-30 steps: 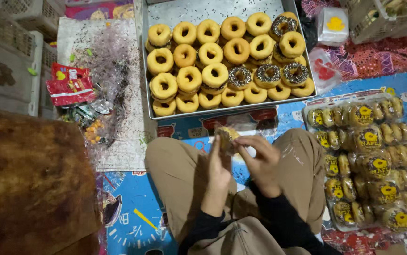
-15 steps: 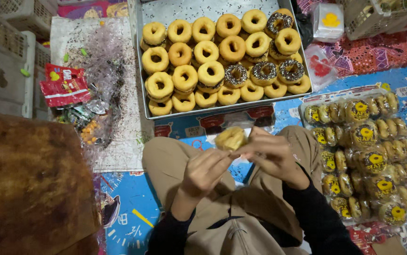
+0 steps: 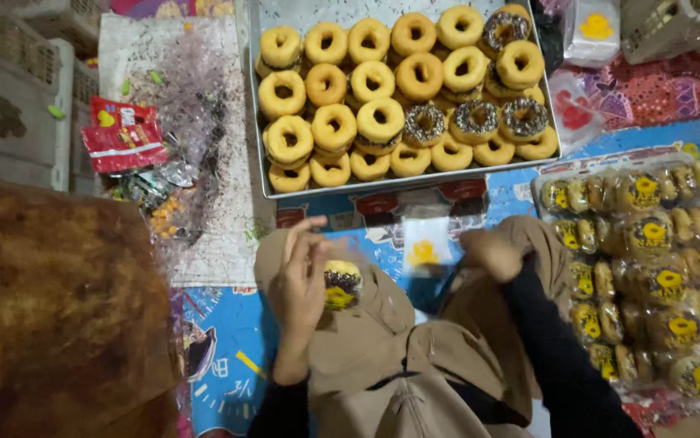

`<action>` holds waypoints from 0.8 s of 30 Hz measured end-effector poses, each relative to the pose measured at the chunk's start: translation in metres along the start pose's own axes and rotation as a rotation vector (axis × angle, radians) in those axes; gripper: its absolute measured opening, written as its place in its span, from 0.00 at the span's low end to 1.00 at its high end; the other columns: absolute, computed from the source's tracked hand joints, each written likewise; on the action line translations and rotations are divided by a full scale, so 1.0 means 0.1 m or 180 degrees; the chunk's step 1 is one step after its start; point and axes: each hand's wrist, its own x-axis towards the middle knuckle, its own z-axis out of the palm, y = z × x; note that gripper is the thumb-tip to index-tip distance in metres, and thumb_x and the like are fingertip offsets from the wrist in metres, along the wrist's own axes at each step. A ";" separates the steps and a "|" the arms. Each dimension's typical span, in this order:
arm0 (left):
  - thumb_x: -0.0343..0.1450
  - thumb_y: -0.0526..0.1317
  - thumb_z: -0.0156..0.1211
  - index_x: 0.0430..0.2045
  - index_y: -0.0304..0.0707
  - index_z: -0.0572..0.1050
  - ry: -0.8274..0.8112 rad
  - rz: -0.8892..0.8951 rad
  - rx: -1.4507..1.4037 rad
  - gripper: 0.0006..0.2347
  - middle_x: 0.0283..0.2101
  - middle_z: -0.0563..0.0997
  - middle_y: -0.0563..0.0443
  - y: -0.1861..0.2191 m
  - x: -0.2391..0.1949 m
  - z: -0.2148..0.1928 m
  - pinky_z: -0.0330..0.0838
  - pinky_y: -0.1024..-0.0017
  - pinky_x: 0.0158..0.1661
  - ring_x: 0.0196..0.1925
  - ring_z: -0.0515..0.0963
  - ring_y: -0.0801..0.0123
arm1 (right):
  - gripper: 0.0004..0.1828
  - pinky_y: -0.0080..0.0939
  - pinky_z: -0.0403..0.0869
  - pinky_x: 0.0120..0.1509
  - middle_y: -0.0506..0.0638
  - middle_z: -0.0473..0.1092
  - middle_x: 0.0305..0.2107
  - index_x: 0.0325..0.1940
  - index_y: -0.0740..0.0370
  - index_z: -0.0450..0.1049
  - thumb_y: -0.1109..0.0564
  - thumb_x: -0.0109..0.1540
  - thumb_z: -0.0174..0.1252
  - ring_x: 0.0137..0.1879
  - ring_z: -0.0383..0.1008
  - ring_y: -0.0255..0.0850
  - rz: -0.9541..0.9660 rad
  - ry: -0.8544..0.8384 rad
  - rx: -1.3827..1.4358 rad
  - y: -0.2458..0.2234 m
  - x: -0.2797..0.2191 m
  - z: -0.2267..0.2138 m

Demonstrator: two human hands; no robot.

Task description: The person sits on the floor and repeatedly picks donuts from a metal tray, places them into small clear plastic bags, and sets the filled bags aside. The person handles both plain and sprinkled donuts one at a time.

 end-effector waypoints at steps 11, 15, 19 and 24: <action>0.70 0.43 0.67 0.26 0.35 0.78 0.0762 -0.0150 0.1485 0.10 0.34 0.82 0.40 -1.23 -0.34 0.26 0.74 0.61 0.37 0.37 0.81 0.49 | 0.08 0.33 0.68 0.39 0.45 0.73 0.29 0.35 0.62 0.80 0.57 0.66 0.60 0.35 0.70 0.31 0.1058 0.1456 0.6240 -1.46 0.57 1.82; 0.69 0.41 0.64 0.26 0.35 0.77 0.0441 -0.0951 0.1271 0.07 0.30 0.82 0.41 -1.45 -0.74 0.26 0.75 0.60 0.33 0.33 0.84 0.52 | 0.15 0.37 0.61 0.31 0.47 0.71 0.20 0.29 0.63 0.82 0.52 0.65 0.61 0.25 0.65 0.35 0.1800 0.0259 0.5691 -1.20 0.38 2.44; 0.69 0.41 0.66 0.26 0.33 0.76 0.0398 -0.0781 0.0945 0.09 0.28 0.82 0.40 -1.90 -0.31 0.69 0.75 0.59 0.32 0.31 0.84 0.49 | 0.16 0.47 0.71 0.29 0.49 0.74 0.18 0.31 0.60 0.81 0.47 0.62 0.59 0.22 0.74 0.40 0.1332 0.0834 0.2562 0.11 0.71 2.37; 0.73 0.34 0.59 0.34 0.34 0.73 0.0005 -0.0044 0.1456 0.03 0.42 0.77 0.33 -2.46 0.41 1.74 0.75 0.55 0.41 0.43 0.80 0.40 | 0.13 0.52 0.69 0.52 0.54 0.72 0.44 0.45 0.58 0.74 0.55 0.57 0.58 0.52 0.74 0.50 0.0355 0.1573 -0.0206 0.89 1.08 2.17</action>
